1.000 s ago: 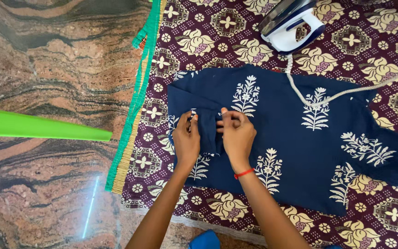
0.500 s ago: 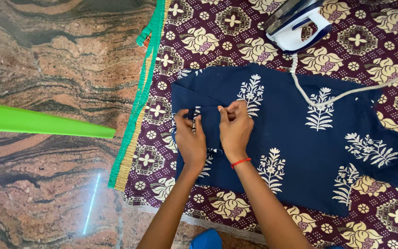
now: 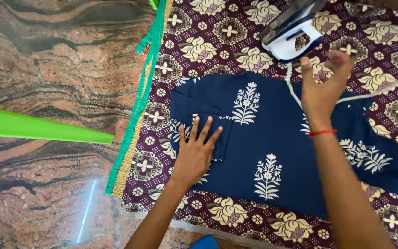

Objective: The person irons a dark blue patterned shirt laid flat on a patterned bedsheet. They smooth the fabric with their hands, use a white electric iron to press the body and sleeves, and fold the sleeves inward before continuing to iron the garment.

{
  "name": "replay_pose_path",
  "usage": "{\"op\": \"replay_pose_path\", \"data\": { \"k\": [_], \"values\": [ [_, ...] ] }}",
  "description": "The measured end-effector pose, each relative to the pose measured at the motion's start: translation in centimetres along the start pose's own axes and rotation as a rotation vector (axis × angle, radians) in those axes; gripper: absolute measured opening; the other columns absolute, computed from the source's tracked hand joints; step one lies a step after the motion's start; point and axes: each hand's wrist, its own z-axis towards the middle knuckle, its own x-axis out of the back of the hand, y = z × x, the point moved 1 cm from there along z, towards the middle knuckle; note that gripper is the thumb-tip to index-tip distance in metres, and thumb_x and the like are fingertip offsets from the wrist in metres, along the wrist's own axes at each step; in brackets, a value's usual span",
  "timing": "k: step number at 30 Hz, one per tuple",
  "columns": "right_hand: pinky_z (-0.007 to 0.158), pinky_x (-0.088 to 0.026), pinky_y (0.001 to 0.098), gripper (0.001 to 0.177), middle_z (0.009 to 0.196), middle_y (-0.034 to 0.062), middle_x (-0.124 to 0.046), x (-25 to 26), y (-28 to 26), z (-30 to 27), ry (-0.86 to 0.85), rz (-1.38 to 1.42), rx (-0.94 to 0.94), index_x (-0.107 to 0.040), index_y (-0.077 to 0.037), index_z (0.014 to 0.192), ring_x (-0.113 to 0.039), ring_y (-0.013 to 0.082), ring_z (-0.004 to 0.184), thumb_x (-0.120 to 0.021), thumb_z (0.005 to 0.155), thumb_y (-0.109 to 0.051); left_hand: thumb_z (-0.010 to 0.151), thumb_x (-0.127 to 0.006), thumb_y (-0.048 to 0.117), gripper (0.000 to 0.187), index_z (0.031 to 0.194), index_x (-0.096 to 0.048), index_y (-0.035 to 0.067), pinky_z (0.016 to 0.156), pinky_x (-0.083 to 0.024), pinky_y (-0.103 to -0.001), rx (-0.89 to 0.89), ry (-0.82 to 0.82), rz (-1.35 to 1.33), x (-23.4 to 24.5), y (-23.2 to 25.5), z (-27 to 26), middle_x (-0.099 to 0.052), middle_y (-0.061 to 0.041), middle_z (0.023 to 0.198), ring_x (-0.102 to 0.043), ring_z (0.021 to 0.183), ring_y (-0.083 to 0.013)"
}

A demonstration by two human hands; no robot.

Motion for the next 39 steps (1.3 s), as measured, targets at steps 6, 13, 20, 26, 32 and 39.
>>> {"op": "replay_pose_path", "data": {
  "k": [6, 13, 20, 26, 32, 39],
  "values": [
    [0.084, -0.046, 0.0328, 0.034, 0.111, 0.0109, -0.053, -1.4, 4.0, 2.8, -0.226, -0.127, 0.05, -0.052, -0.001, 0.11, -0.054, 0.0222, 0.097, -0.066, 0.12, -0.031, 0.102, -0.049, 0.043, 0.057, 0.152, -0.045, 0.016, 0.119, -0.012, -0.069, -0.013, 0.001, 0.001, -0.4, 1.0, -2.2, -0.035, -0.01, 0.162, -0.023, 0.151, -0.0385],
    [0.096, -0.049, 0.0432, 0.04, 0.117, 0.0206, -0.055, -4.6, 2.1, 8.2, -0.206, -0.223, 0.386, -0.051, 0.007, 0.127, -0.058, 0.0353, 0.107, -0.074, 0.109, -0.019, 0.103, -0.049, 0.043, 0.057, 0.15, -0.048, 0.012, 0.12, -0.013, -0.065, 0.026, 0.008, -0.009, -0.3, 2.3, -5.0, -0.038, -0.011, 0.161, -0.025, 0.151, -0.0389],
    [0.094, -0.049, 0.0495, 0.029, 0.118, 0.0261, -0.058, -6.3, 1.8, 10.2, -0.292, -0.338, 0.403, -0.054, 0.005, 0.125, -0.06, 0.0427, 0.107, -0.067, 0.104, -0.01, 0.104, -0.048, 0.043, 0.056, 0.15, -0.049, 0.012, 0.12, -0.013, -0.065, 0.041, 0.025, -0.016, -0.6, 2.1, -4.8, -0.039, -0.011, 0.161, -0.024, 0.152, -0.0372],
    [0.079, -0.051, 0.0445, 0.018, 0.094, 0.02, -0.065, -4.9, 1.6, 8.3, -0.296, 0.052, 0.341, -0.053, 0.006, 0.12, -0.067, 0.0322, 0.089, -0.056, 0.103, 0.001, 0.103, -0.05, 0.046, 0.057, 0.15, -0.051, 0.013, 0.119, -0.016, -0.065, 0.062, 0.037, -0.003, -1.1, 3.1, -7.0, -0.042, -0.012, 0.159, -0.029, 0.151, -0.0355],
    [0.065, -0.049, 0.0369, 0.011, 0.082, 0.0123, -0.065, -6.0, -1.3, 9.2, -0.244, 0.108, 0.185, -0.057, 0.001, 0.111, -0.064, 0.0185, 0.07, -0.058, 0.11, -0.01, 0.103, -0.057, 0.044, 0.058, 0.149, -0.052, 0.009, 0.114, -0.029, -0.061, 0.151, 0.045, -0.089, -2.3, 4.3, -9.6, -0.051, -0.018, 0.146, -0.038, 0.141, -0.0423],
    [0.062, -0.055, 0.041, 0.033, 0.078, 0.0163, -0.072, -1.2, -13.4, 2.6, -0.727, -0.214, 0.0, -0.069, -0.001, 0.108, -0.072, 0.027, 0.066, -0.073, 0.094, -0.032, 0.101, -0.059, 0.029, 0.046, 0.143, -0.055, 0.009, 0.116, -0.033, -0.058, 0.086, 0.123, -0.072, -1.1, 3.3, -8.7, -0.051, -0.022, 0.145, -0.041, 0.142, -0.0423]
  ]
}}
